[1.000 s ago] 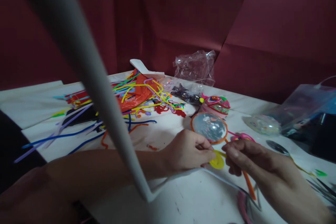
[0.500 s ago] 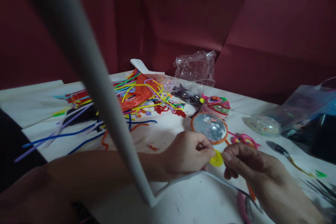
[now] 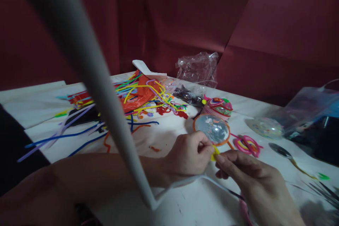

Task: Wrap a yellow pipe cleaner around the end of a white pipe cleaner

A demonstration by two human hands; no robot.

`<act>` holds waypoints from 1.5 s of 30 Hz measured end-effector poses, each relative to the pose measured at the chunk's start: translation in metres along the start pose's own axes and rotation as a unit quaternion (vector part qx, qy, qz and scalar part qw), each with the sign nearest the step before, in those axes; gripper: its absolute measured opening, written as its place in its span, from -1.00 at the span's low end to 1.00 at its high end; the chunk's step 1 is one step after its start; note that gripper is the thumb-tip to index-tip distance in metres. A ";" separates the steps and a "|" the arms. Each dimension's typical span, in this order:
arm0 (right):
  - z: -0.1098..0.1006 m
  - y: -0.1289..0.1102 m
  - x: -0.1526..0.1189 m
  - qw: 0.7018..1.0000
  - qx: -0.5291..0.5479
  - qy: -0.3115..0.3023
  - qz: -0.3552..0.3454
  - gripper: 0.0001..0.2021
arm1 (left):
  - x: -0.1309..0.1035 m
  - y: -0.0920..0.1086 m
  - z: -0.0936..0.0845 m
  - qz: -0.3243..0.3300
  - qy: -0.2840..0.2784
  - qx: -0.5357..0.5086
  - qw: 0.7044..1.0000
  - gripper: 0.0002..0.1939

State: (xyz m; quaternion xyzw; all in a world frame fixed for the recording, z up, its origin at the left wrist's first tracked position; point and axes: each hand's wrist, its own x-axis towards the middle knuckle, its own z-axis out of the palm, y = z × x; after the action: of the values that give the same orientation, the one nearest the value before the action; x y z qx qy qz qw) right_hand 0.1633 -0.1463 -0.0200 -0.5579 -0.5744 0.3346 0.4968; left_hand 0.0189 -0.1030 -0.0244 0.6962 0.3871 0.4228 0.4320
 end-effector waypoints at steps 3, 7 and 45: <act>-0.002 0.001 0.000 0.999 -0.036 -0.006 -0.020 -0.74 | -0.001 -0.005 0.003 -0.006 -0.004 -0.031 0.999 -0.91; -0.002 0.000 0.001 0.995 -0.067 -0.016 -0.067 -0.75 | -0.002 -0.008 0.008 -0.043 -0.016 -0.121 0.992 -0.91; -0.004 -0.019 0.001 0.926 0.219 -0.171 0.257 -0.61 | -0.001 0.004 -0.008 0.178 -0.009 0.036 0.983 -0.89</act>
State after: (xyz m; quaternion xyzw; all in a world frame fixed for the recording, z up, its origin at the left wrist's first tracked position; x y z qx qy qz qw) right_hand 0.1617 -0.1487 -0.0010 -0.4981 -0.3995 0.6588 0.3979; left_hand 0.0123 -0.1029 -0.0188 0.7730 0.2681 0.4726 0.3274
